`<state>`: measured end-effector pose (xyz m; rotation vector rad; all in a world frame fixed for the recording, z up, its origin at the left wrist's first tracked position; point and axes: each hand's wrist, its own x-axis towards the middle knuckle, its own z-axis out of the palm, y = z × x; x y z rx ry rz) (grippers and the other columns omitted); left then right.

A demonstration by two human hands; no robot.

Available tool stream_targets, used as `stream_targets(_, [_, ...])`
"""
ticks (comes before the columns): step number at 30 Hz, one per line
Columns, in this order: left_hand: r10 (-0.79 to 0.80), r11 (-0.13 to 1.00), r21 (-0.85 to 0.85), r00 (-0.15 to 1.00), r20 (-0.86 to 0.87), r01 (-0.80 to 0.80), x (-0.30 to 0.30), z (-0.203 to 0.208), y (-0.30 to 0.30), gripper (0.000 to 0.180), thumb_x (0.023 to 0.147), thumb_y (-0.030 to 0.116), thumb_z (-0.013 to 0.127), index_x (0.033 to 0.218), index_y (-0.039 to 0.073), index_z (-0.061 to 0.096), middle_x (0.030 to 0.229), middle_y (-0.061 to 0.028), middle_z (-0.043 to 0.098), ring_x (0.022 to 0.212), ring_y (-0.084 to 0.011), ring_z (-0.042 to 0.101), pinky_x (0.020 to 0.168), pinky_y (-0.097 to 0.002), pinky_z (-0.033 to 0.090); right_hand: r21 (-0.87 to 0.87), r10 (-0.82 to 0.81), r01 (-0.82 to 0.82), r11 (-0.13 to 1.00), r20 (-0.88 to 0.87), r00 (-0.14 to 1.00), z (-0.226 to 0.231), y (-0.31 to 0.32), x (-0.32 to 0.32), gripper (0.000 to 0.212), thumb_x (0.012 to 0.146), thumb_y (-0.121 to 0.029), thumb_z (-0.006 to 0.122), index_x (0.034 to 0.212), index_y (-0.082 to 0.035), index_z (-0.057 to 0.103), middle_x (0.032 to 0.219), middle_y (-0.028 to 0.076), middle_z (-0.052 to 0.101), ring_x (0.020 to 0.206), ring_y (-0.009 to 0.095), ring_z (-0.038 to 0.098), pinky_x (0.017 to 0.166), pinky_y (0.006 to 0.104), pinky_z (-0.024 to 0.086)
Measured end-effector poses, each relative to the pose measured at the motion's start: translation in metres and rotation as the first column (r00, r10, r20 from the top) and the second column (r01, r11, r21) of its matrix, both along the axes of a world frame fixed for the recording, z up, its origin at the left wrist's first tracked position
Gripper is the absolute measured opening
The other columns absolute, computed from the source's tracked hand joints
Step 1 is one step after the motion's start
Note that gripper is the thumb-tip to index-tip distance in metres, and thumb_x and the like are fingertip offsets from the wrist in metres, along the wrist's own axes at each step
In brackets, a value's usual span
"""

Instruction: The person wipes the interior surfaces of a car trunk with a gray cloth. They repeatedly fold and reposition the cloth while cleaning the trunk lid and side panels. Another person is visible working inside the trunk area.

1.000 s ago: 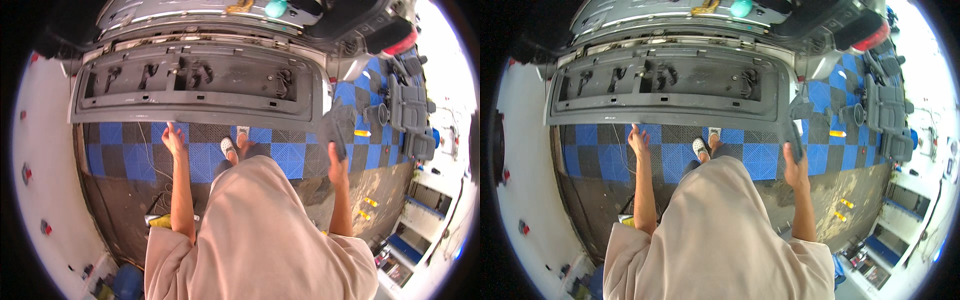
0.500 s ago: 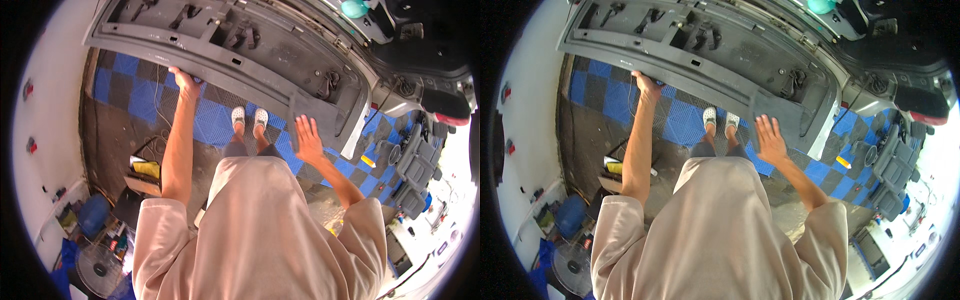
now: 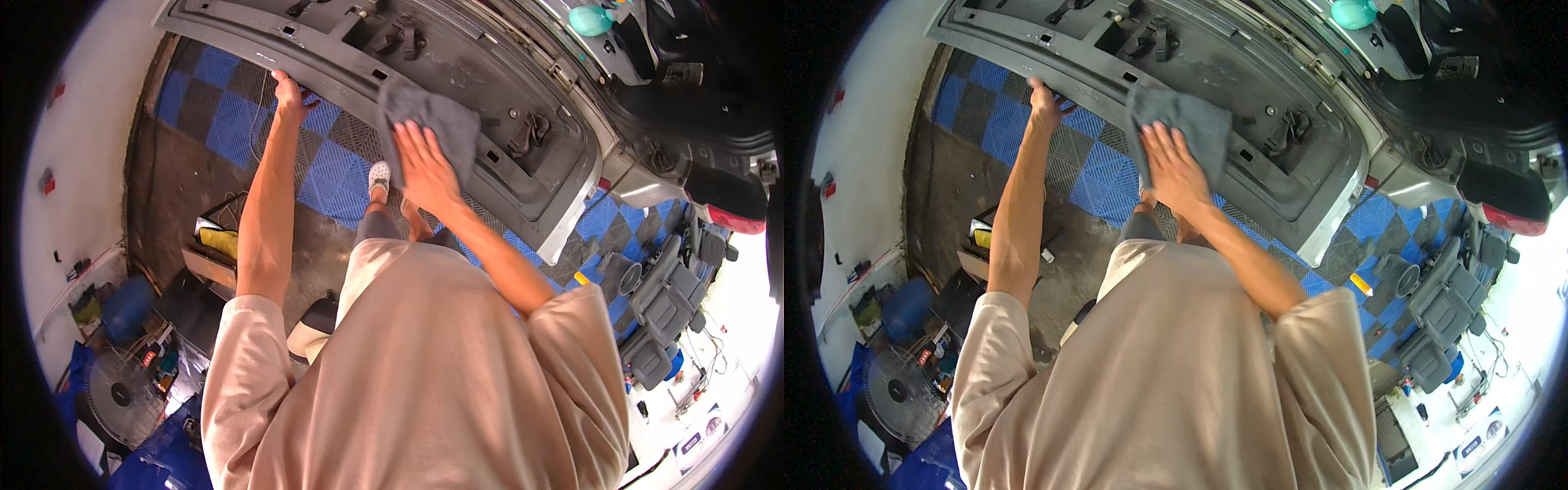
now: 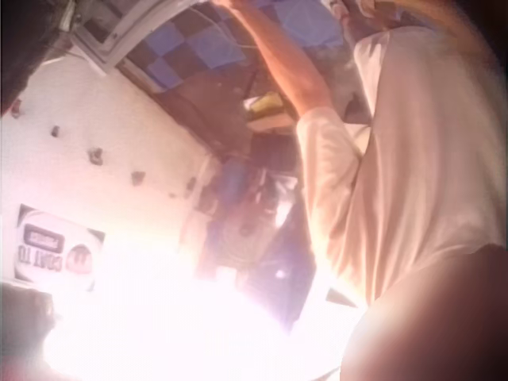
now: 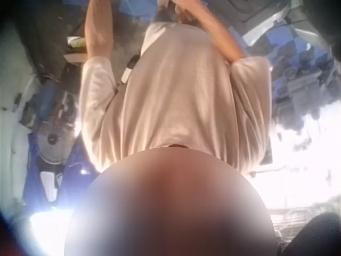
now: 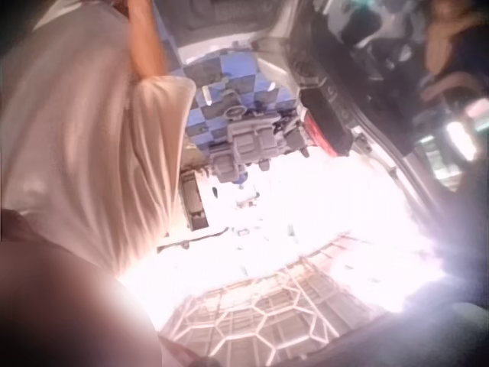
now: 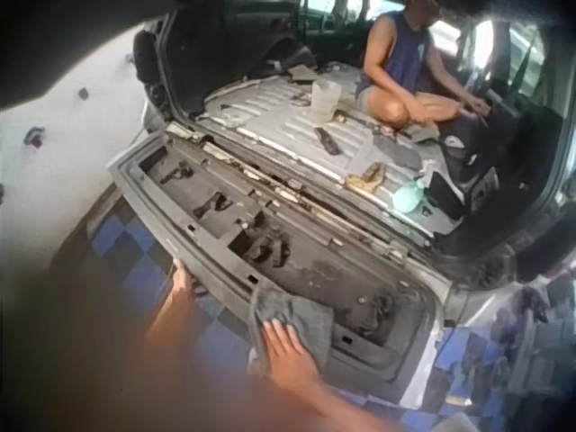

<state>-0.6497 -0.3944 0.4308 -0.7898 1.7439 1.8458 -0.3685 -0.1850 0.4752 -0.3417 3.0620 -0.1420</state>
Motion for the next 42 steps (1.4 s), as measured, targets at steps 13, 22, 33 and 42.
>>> stream_targets(13, [-0.134, 0.991, 0.004, 0.991, 0.025, 0.134, 0.002, 0.004, -0.015, 0.09, 0.101, 0.077, 0.021, 0.159, 0.008, 0.033, 0.163, -0.0164, 0.036, 0.148, -0.0378, 0.037, 0.114, -0.0755, 0.025, -0.025, 0.14, -0.143, 0.989, 0.434, 0.89, 0.012, 0.134, 0.152, 0.091, 0.065, -0.023, 0.076, 0.148, 0.003, 0.05, 0.165, 0.017, 0.032, 0.155, 0.035, 0.025, 0.129, 0.0517, 0.018])
stream_targets(22, [-0.212, 0.977, -0.013, 0.977, 0.036, 0.213, 0.0, 0.011, -0.022, 0.083, 0.104, 0.071, 0.022, 0.156, 0.008, 0.042, 0.159, -0.0154, 0.044, 0.148, -0.0359, 0.039, 0.114, -0.0716, 0.028, -0.086, 0.175, -0.192, 0.978, -0.171, 0.97, -0.006, -0.039, -0.119, 0.068, 0.083, -0.008, 0.061, 0.149, 0.004, 0.048, 0.162, 0.019, 0.038, 0.153, 0.036, 0.031, 0.126, 0.0512, 0.024])
stream_targets(33, [-0.224, 0.972, -0.072, 0.974, 0.018, 0.225, -0.002, 0.009, -0.025, 0.086, 0.102, 0.074, 0.021, 0.154, 0.011, 0.046, 0.156, -0.0122, 0.05, 0.146, -0.034, 0.045, 0.114, -0.0743, 0.023, -0.203, 0.199, -0.222, 0.954, -0.124, 0.972, 0.004, 0.0, -0.058, 0.068, 0.08, -0.004, 0.062, 0.146, 0.005, 0.051, 0.16, 0.016, 0.041, 0.152, 0.034, 0.034, 0.125, 0.0478, 0.028])
stream_targets(42, [-0.29, 0.954, 0.087, 0.957, 0.013, 0.288, 0.0, 0.021, -0.037, 0.078, 0.106, 0.068, 0.023, 0.155, 0.012, 0.046, 0.158, -0.0132, 0.048, 0.15, -0.0323, 0.039, 0.118, -0.0738, 0.01, -0.163, 0.262, -0.22, 0.962, 0.31, 0.914, 0.019, 0.098, 0.076, 0.09, 0.064, -0.014, 0.078, 0.147, 0.005, 0.049, 0.162, 0.019, 0.036, 0.153, 0.04, 0.029, 0.126, 0.0547, 0.024])
